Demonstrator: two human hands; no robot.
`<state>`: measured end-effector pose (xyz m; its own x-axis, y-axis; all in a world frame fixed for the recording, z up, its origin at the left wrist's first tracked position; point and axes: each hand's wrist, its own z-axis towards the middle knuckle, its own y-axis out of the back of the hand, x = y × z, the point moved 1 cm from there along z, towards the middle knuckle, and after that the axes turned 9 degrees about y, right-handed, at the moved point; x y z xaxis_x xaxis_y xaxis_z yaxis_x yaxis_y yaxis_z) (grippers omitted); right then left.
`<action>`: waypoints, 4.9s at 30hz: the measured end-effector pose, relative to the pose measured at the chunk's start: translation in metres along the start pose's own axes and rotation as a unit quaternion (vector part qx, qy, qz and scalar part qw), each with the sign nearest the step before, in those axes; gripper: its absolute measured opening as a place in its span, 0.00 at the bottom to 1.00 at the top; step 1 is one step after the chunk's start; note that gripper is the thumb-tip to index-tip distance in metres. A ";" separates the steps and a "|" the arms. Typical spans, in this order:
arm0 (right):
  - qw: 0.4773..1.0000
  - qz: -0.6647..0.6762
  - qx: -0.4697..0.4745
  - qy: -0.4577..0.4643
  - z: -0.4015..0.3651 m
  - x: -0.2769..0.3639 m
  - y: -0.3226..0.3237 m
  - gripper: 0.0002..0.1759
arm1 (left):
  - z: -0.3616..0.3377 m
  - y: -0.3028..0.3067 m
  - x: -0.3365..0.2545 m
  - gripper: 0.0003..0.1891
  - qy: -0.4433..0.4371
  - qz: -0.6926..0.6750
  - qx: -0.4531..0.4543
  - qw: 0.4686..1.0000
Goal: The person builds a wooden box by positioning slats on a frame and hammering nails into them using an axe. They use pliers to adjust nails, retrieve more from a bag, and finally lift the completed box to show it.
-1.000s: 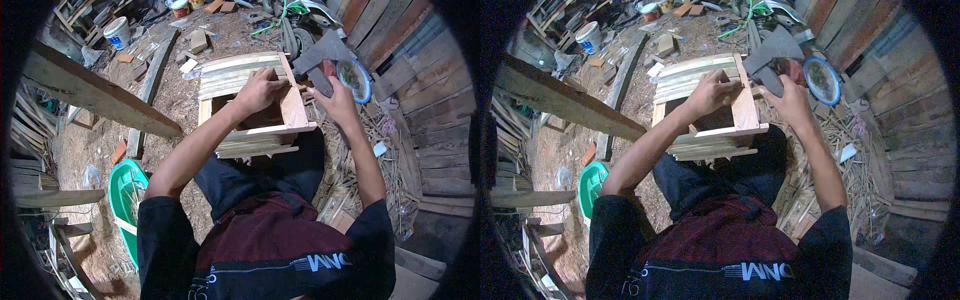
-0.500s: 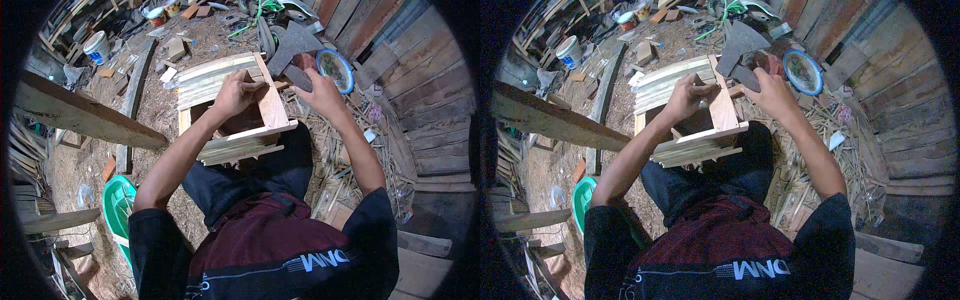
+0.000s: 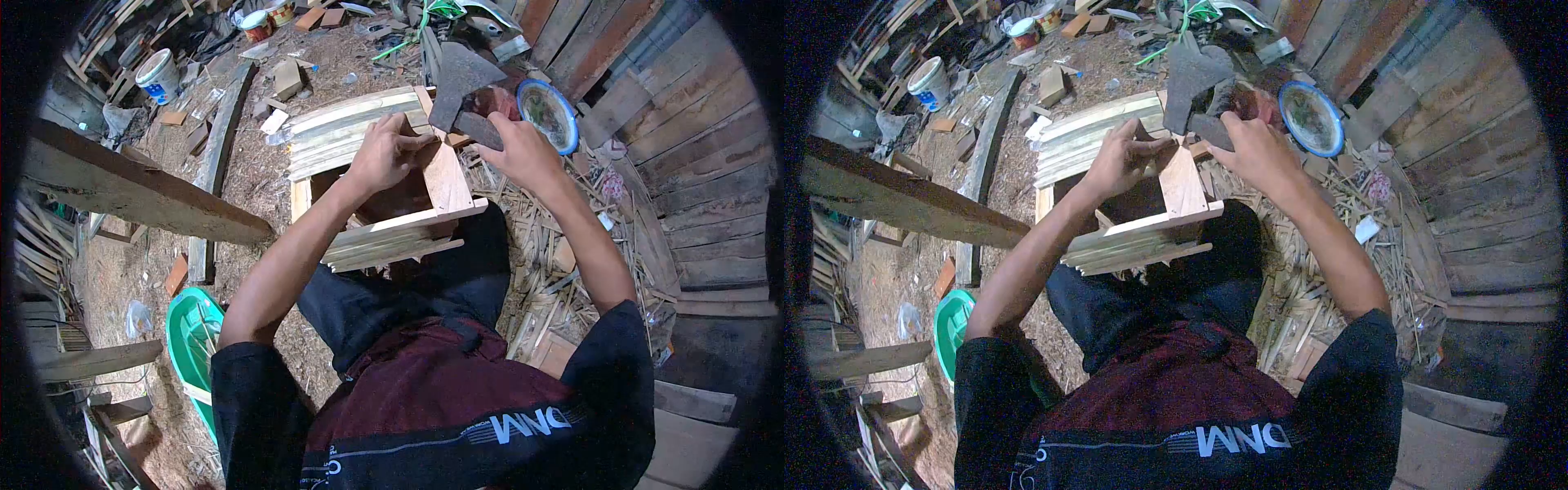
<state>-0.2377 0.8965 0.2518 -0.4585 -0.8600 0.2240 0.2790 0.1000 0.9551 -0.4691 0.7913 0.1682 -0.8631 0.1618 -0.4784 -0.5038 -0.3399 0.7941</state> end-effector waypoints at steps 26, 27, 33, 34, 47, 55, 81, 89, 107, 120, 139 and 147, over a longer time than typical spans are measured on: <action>1.000 -0.008 -0.011 0.019 0.007 0.003 0.003 0.22 | -0.002 0.007 -0.010 0.30 0.048 0.065 0.056 0.995; 0.999 0.004 -0.030 0.015 0.008 0.004 0.006 0.22 | -0.002 0.006 -0.009 0.30 0.048 0.066 0.056 0.995; 0.999 -0.022 -0.028 0.027 0.007 0.006 0.000 0.20 | -0.002 0.007 -0.009 0.32 0.047 0.068 0.063 0.995; 0.999 -0.043 0.019 0.014 0.005 0.006 -0.004 0.19 | -0.002 0.008 -0.010 0.32 0.050 0.068 0.065 0.994; 0.999 -0.028 0.018 0.003 0.006 0.004 -0.003 0.20 | -0.002 -0.003 0.002 0.35 -0.001 0.034 0.010 0.999; 0.995 -0.008 -0.087 0.046 0.017 0.005 0.010 0.22 | -0.006 0.006 -0.006 0.32 0.018 0.044 0.028 0.998; 0.996 -0.022 -0.070 0.051 0.013 0.015 0.007 0.20 | -0.007 0.001 -0.002 0.34 -0.006 0.075 -0.002 0.997; 0.998 0.027 -0.056 0.011 0.013 0.010 0.009 0.22 | -0.007 0.001 -0.001 0.33 0.025 0.059 0.031 0.997; 0.878 0.466 -0.003 -0.113 0.010 -0.025 -0.092 0.20 | -0.059 0.089 0.008 0.29 0.213 0.015 -0.177 0.961; 0.760 0.630 0.044 -0.157 0.007 -0.026 -0.102 0.19 | -0.146 0.056 0.049 0.23 0.510 -0.413 -0.201 0.727; 0.713 0.653 0.214 -0.140 0.026 0.107 0.138 0.11 | -0.198 0.259 -0.166 0.21 0.520 -0.346 -0.299 0.721; 0.686 0.654 0.302 -0.103 0.047 0.212 0.306 0.11 | -0.187 0.430 -0.373 0.18 0.621 -0.323 -0.434 0.568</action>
<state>-0.2891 0.7687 0.6011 -0.2751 0.2457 0.9295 0.1937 0.9611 -0.1968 -0.3578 0.4112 0.6177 0.4531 -0.0824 -0.8876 -0.0305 -0.9966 0.0769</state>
